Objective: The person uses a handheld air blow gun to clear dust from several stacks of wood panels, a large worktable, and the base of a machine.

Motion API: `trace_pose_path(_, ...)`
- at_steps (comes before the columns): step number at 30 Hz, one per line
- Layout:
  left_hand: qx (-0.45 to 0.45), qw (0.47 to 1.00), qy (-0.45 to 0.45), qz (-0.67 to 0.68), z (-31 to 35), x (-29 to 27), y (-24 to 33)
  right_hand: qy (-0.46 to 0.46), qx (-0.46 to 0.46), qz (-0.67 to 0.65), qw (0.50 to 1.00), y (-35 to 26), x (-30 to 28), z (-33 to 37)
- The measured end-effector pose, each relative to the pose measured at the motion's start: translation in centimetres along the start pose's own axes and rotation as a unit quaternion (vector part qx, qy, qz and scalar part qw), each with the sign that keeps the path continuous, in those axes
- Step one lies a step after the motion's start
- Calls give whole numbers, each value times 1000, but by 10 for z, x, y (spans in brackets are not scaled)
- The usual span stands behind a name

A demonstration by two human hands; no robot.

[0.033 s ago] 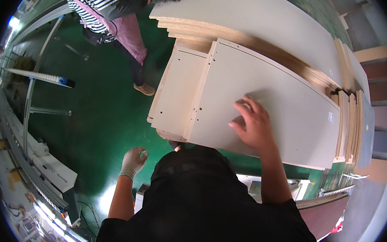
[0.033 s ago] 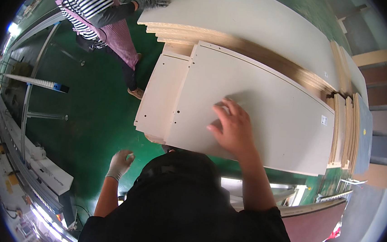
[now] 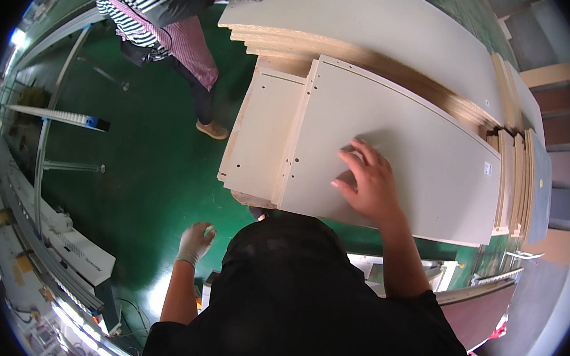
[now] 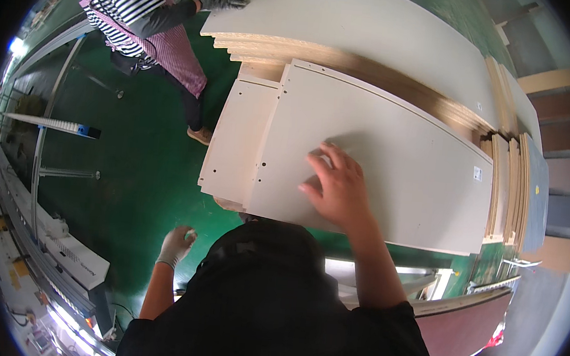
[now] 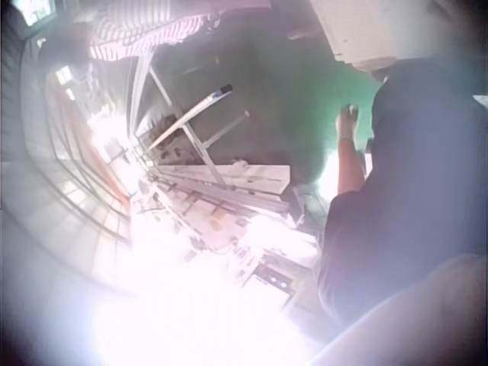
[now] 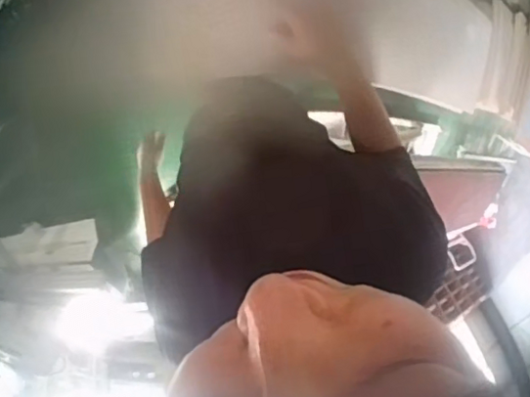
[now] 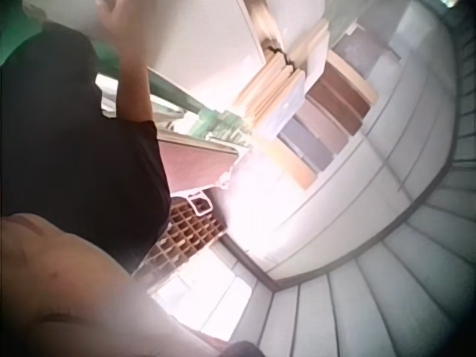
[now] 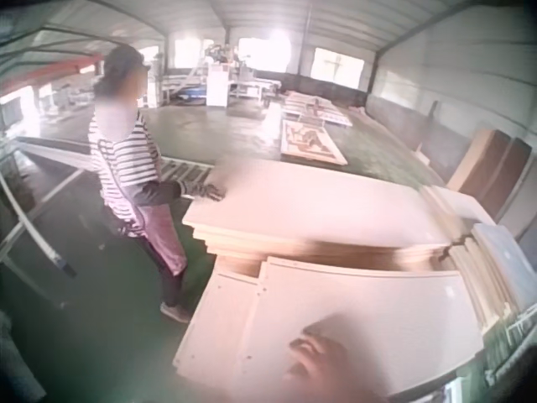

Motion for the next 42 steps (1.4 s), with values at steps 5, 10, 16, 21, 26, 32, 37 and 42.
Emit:
trace_pose_path(5, 34, 986, -55, -155, 47, 95, -189, 14, 6, -17, 1000, -23, 11, -11)
trace_pose_path(10, -57, 972, -189, -130, 75, 95, -223, -57, -38, -16, 998, -74, 27, -23)
trace_pose_path(16, -40, 985, -143, -92, -2, 49, -238, -47, 7, -25, 999, -100, 41, -56)
trace_pose_path(21, -50, 967, -64, 242, -99, -46, -229, -24, 86, 19, 996, -145, 54, -90)
trace_pose_path(26, -112, 964, -33, 238, -123, -199, -233, 52, 69, -192, 978, -222, 110, -144)
trace_pose_path(32, -251, 944, 65, 206, -52, -213, -418, -90, -114, -173, 974, -387, 158, -282)
trace_pose_path(37, -351, 867, 232, 266, 79, -183, -515, -145, -306, -124, 933, -482, 225, -349)
trace_pose_path(42, -452, 701, 341, 433, 206, -122, -498, -332, -288, -255, 861, -559, 307, -397)
Point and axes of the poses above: each hand's wrist, its own z-axis away from the middle knuckle, its own x-axis out of the palm, y = z × x, the point moved 6 cm from there along -z, towards the middle knuckle, and after that the axes turned 10 degrees about -y, right-handed, at the moved point
